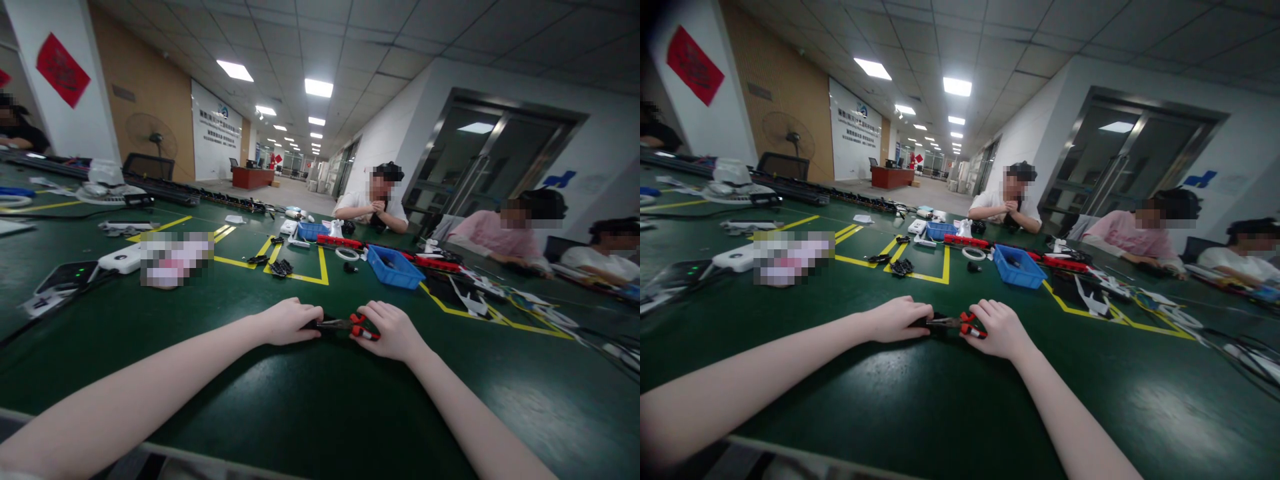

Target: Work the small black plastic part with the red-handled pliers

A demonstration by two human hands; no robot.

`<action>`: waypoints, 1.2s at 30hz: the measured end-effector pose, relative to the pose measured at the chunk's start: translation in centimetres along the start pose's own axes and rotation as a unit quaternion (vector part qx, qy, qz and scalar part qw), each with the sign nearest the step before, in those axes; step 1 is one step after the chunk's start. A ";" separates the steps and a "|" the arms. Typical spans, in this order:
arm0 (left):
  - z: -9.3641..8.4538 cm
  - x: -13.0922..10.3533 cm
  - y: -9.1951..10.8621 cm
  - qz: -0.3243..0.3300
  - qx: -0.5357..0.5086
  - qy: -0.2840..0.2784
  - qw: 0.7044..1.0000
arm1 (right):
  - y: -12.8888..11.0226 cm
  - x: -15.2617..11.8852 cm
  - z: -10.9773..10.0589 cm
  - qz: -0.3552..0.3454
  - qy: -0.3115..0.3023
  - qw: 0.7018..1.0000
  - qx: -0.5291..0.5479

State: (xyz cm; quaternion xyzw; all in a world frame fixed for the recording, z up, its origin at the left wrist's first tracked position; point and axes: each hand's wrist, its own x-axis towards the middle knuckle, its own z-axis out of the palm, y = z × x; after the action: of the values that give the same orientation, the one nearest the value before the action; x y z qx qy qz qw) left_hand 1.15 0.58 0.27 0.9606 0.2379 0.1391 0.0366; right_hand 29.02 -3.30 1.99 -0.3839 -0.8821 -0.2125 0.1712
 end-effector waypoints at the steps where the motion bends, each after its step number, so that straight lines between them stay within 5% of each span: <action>1: 0.0 0.0 0.0 0.000 0.002 -0.001 1.000 | 0.0 0.0 0.0 0.000 0.001 1.000 0.000; 36: -0.2 0.0 0.2 0.005 -0.010 0.004 1.000 | -0.6 0.1 -0.4 0.015 -0.022 1.000 0.002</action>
State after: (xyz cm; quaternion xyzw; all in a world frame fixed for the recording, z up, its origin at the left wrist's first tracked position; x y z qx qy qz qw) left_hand 1.18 0.39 0.47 0.9608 0.2317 0.1456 0.0446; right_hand 28.52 -3.82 2.19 -0.4011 -0.8803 -0.2000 0.1554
